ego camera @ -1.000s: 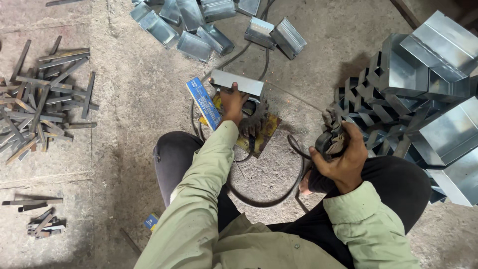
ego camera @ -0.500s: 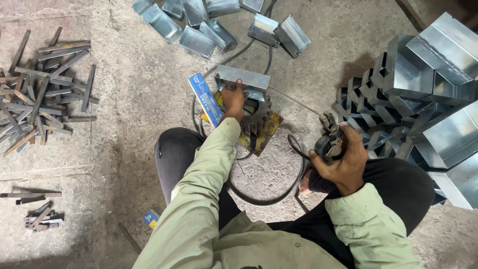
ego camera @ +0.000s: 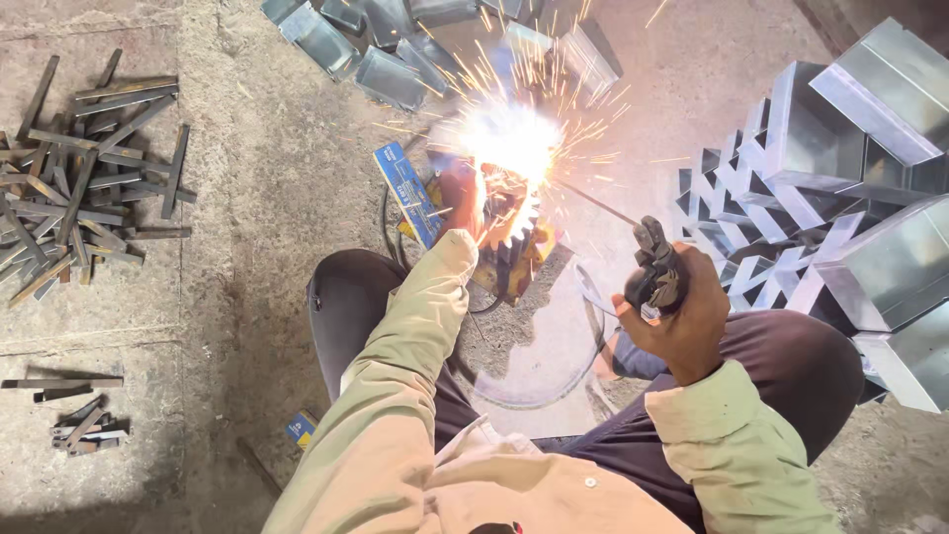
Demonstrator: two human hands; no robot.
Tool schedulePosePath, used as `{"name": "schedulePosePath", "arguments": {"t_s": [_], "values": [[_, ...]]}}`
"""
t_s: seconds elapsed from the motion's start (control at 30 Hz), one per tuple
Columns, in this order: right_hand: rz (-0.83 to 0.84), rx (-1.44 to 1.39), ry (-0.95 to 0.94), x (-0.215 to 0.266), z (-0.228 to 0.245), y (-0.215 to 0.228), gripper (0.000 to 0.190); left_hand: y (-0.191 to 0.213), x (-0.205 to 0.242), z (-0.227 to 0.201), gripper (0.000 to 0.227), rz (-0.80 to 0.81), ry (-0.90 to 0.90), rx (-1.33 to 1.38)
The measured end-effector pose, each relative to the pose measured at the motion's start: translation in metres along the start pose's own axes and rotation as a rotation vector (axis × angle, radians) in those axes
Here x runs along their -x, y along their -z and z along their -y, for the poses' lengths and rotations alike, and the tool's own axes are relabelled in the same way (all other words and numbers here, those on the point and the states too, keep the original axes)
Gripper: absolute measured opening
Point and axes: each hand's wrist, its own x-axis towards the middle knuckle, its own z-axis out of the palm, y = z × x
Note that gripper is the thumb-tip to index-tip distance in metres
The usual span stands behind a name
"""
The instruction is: The person sits on the floor and welds small rectangular metal boxes using a handheld welding tool. They pick up a box, weld its seams while sparks fly, and then place the finished box into a growing stack nearby.
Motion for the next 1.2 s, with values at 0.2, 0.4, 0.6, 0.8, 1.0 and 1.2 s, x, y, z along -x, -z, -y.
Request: {"name": "schedulePosePath", "arguments": {"t_s": [0.2,0.4,0.6,0.8,1.0,1.2], "values": [[-0.015,-0.054,0.021,0.001,-0.005,-0.002,0.068,0.006,0.007,-0.001,0.034,-0.063,-0.215,-0.193],[-0.054,0.106,0.112,0.002,-0.011,-0.002,0.081,0.010,0.018,-0.027,0.036,0.104,0.106,-0.027],[-0.177,0.017,0.063,0.008,-0.024,-0.001,0.082,0.001,0.009,-0.012,0.030,0.010,0.119,0.075],[-0.215,-0.025,0.053,0.004,-0.027,0.007,0.078,-0.003,0.005,-0.002,0.027,0.114,0.178,0.538],[-0.228,0.148,-0.001,-0.003,-0.022,0.013,0.080,0.003,0.010,-0.024,0.027,-0.027,0.154,0.368],[-0.231,0.117,-0.097,-0.004,-0.021,0.016,0.084,-0.010,-0.071,-0.161,0.061,0.257,-0.170,0.515]]}}
